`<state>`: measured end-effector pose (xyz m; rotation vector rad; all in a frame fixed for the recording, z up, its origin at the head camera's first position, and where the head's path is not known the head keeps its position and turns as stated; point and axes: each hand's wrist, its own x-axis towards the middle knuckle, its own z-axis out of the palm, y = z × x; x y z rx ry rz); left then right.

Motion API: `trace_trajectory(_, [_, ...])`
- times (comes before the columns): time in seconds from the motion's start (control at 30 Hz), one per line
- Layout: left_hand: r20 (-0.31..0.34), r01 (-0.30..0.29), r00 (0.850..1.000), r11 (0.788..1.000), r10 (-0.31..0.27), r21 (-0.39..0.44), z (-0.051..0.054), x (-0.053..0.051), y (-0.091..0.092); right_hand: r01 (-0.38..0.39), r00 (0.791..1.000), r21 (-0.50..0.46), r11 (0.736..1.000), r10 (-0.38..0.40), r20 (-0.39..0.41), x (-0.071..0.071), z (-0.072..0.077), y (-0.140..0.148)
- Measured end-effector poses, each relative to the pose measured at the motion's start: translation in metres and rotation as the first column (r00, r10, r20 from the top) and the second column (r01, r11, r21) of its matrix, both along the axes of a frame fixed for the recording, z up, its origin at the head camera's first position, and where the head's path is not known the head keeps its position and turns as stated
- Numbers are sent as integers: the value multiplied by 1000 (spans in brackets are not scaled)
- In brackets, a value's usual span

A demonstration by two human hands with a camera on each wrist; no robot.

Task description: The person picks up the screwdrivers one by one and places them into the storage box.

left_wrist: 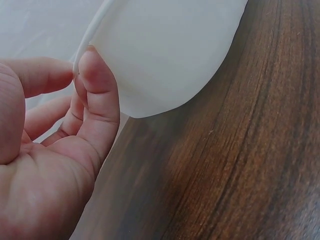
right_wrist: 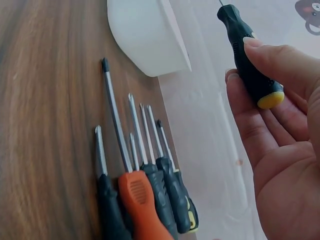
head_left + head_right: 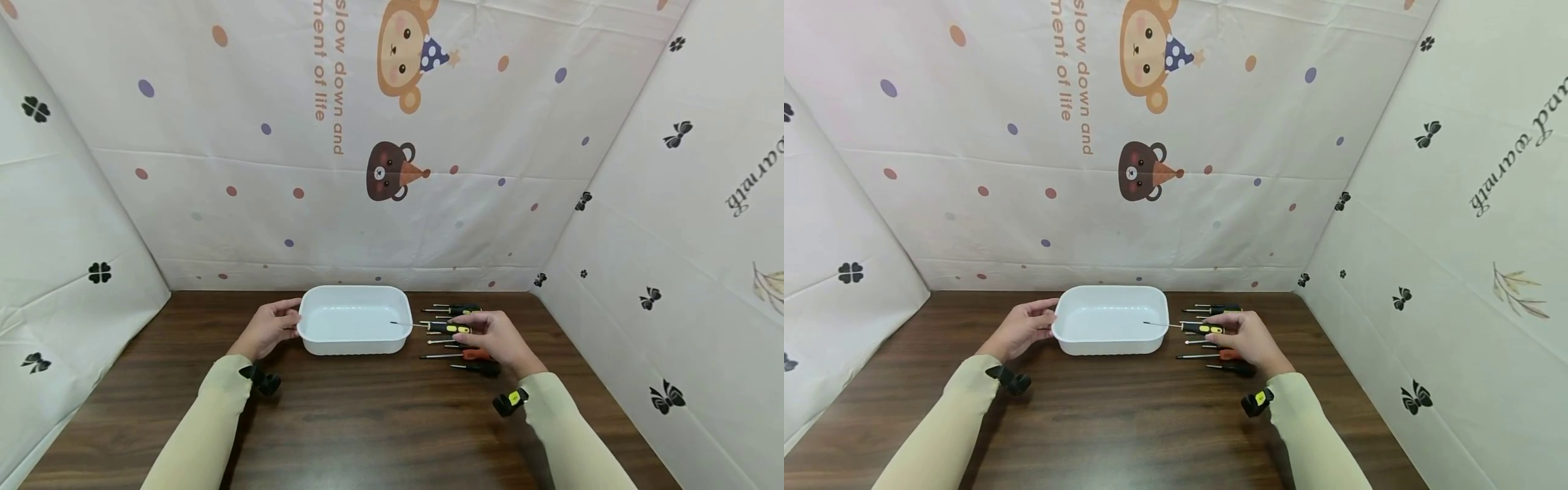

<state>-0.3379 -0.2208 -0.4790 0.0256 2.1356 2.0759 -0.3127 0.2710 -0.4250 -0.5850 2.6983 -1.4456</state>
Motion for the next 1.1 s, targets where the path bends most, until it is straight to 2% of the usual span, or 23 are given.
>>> trace_trajectory(0.23, [2, 2, 1000, 1000, -2, 8, 0, 0, -1, -20, 998, 57, 998, 24, -58, -8, 6, -12])
trace_trajectory(0.47, [-2, 1, 1000, 1000, -1, 9, -1, 1, -2, -38, 999, 50, 998, 40, -34, -14, 8, -25])
trace_trajectory(0.73, [-10, 4, 1000, 1000, -4, 23, -1, 0, -1, -50, 999, 45, 998, 50, -3, -8, 26, -46])
trace_trajectory(0.9, [-11, 9, 1000, 1000, -9, 15, 0, -1, 1, -47, 999, 35, 998, 47, 6, -20, 11, -48])
trace_trajectory(1.1, [-8, -1, 1000, 1000, 1, 6, -1, -1, 0, -39, 998, 31, 999, 40, -39, -33, -4, -55])
